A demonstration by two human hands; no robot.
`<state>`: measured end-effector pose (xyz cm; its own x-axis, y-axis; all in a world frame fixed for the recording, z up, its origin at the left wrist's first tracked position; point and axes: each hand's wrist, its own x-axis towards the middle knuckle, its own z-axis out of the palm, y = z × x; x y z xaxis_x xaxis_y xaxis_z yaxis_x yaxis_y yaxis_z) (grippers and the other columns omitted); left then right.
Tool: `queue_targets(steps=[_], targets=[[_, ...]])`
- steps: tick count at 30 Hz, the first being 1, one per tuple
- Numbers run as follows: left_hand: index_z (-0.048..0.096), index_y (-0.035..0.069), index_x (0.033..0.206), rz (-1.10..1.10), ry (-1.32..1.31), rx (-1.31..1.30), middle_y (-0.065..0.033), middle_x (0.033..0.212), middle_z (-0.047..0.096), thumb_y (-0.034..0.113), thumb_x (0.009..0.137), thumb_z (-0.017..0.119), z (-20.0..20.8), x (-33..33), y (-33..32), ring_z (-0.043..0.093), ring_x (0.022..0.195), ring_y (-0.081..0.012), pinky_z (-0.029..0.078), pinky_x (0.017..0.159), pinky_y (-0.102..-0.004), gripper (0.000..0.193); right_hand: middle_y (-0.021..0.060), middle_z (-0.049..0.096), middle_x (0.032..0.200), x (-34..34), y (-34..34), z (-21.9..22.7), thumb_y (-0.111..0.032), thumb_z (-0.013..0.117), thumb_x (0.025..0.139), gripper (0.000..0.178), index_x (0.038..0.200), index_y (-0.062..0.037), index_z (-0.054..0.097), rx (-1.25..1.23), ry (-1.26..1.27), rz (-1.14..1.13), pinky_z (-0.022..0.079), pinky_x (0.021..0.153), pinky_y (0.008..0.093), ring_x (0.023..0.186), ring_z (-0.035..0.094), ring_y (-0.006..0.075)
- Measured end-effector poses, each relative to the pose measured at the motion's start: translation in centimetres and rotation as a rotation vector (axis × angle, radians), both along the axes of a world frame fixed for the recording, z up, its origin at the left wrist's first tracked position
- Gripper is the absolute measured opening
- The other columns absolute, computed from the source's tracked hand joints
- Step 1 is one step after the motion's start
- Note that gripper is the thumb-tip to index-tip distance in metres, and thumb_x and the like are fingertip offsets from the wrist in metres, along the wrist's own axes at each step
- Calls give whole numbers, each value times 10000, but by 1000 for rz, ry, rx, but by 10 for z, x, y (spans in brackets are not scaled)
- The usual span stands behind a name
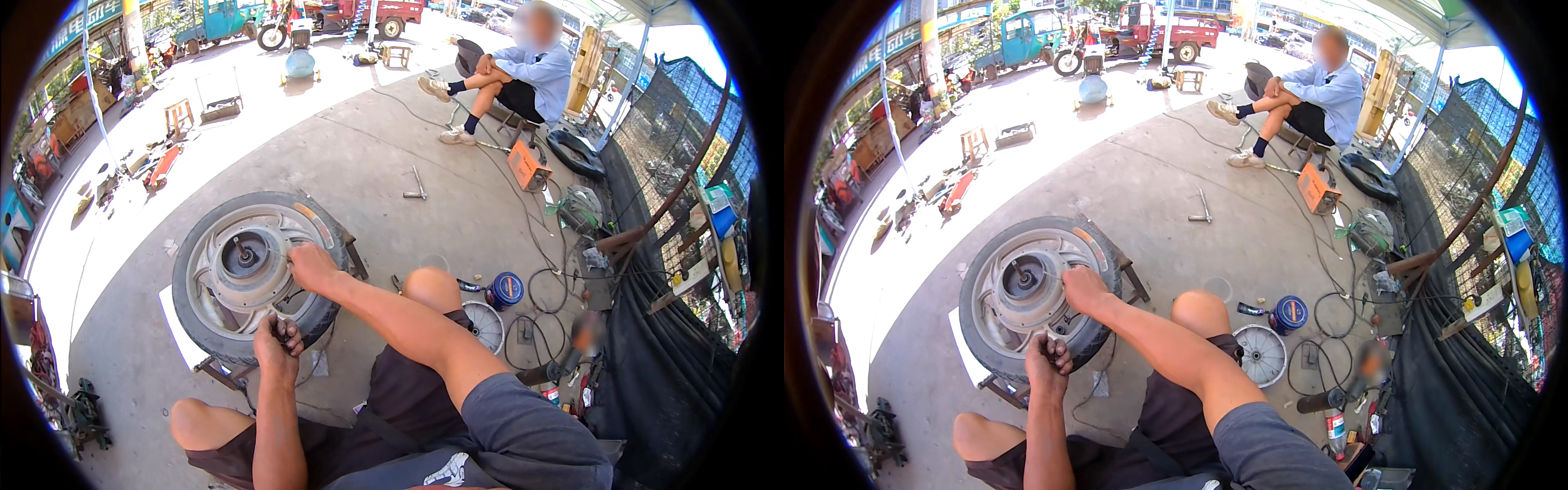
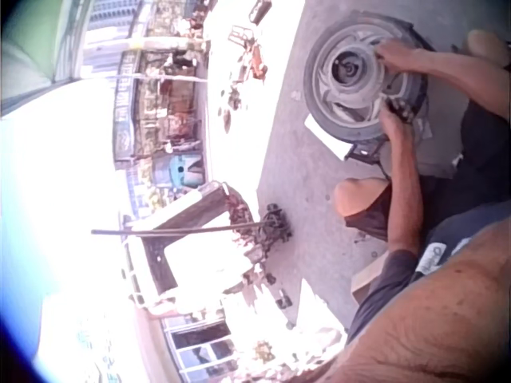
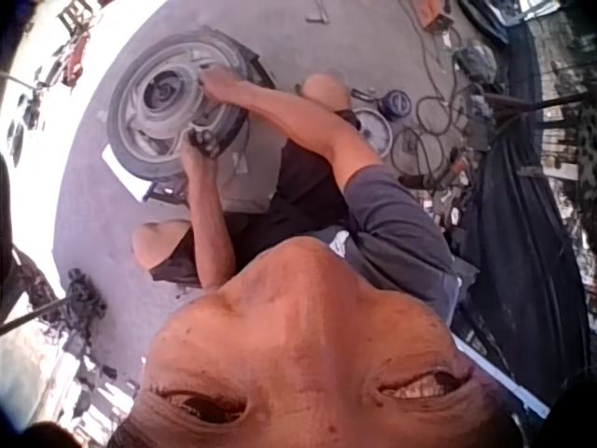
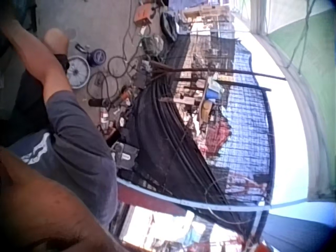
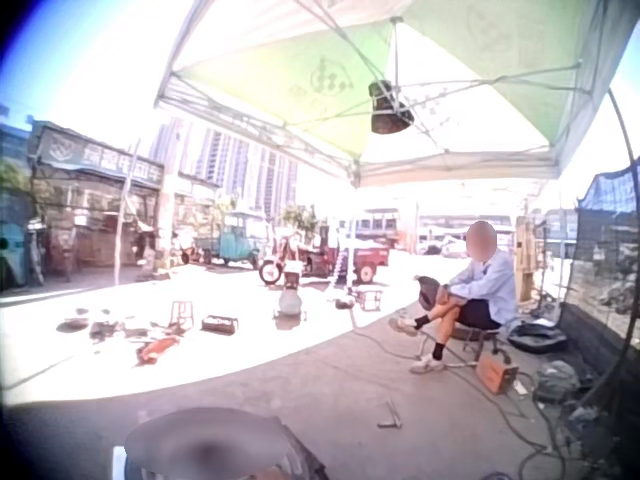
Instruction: The person is repairing a motorcycle tire by removing the hub cap, hammering the hub, and using pliers to adjust components inside the wheel. The person works on the tire while sitting on the ground in an outdoor workshop.
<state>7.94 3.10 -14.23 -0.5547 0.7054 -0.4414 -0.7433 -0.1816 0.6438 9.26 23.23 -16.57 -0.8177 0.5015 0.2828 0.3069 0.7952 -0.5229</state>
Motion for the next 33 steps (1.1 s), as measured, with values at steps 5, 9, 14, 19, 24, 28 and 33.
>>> queue_targets(steps=[5, 9, 14, 19, 24, 28, 33], targets=[[407, 133, 715, -6, 5, -15, -28, 632, 436, 313, 976, 463, 1, -1, -2, 333, 477, -118, 231, 422, -257, 322, 286, 676, 959, 1, -5, 3, -120, 645, 843, 151, 894, 5, 713, 1, 7, -24, 545, 827, 492, 940, 672, 431], [419, 135, 743, -14, 11, -6, -13, 618, 414, 321, 982, 462, -1, -2, -3, 320, 461, -107, 220, 411, -252, 306, 296, 667, 964, 2, -5, 2, -118, 629, 850, 160, 905, 8, 711, 8, 8, -30, 544, 830, 494, 942, 669, 436], [430, 134, 781, 5, 30, -18, 7, 596, 380, 324, 987, 468, 2, -1, -3, 305, 447, -98, 210, 402, -252, 283, 301, 656, 999, 2, -3, -2, -120, 605, 861, 172, 912, 8, 709, 17, 6, -37, 541, 841, 496, 959, 663, 441], [437, 135, 783, 19, 54, -35, 22, 564, 344, 314, 991, 480, 2, -1, -2, 282, 429, -95, 200, 390, -254, 279, 302, 655, 1005, 1, -3, -2, -126, 613, 861, 173, 912, 9, 708, 10, 12, -25, 540, 845, 495, 967, 661, 442], [439, 135, 774, 32, 70, -37, 26, 559, 338, 308, 993, 486, 5, -1, -3, 279, 423, -93, 198, 385, -251, 283, 307, 655, 996, -1, -3, -3, -131, 622, 860, 175, 907, 13, 708, 14, 7, -15, 542, 838, 497, 962, 662, 445], [434, 133, 766, 38, 69, -39, 24, 558, 337, 308, 996, 485, 6, -2, -2, 275, 419, -94, 197, 383, -251, 294, 307, 658, 980, 1, -3, -2, -137, 627, 859, 177, 900, 13, 711, 19, 16, -31, 544, 836, 494, 952, 666, 442], [438, 119, 762, 17, 149, -35, 25, 557, 350, 297, 998, 488, 12, -1, -3, 306, 415, -88, 210, 376, -253, 300, 301, 662, 967, 0, -3, -3, -149, 635, 858, 182, 896, 11, 712, 14, 25, -6, 545, 833, 488, 946, 669, 433]])
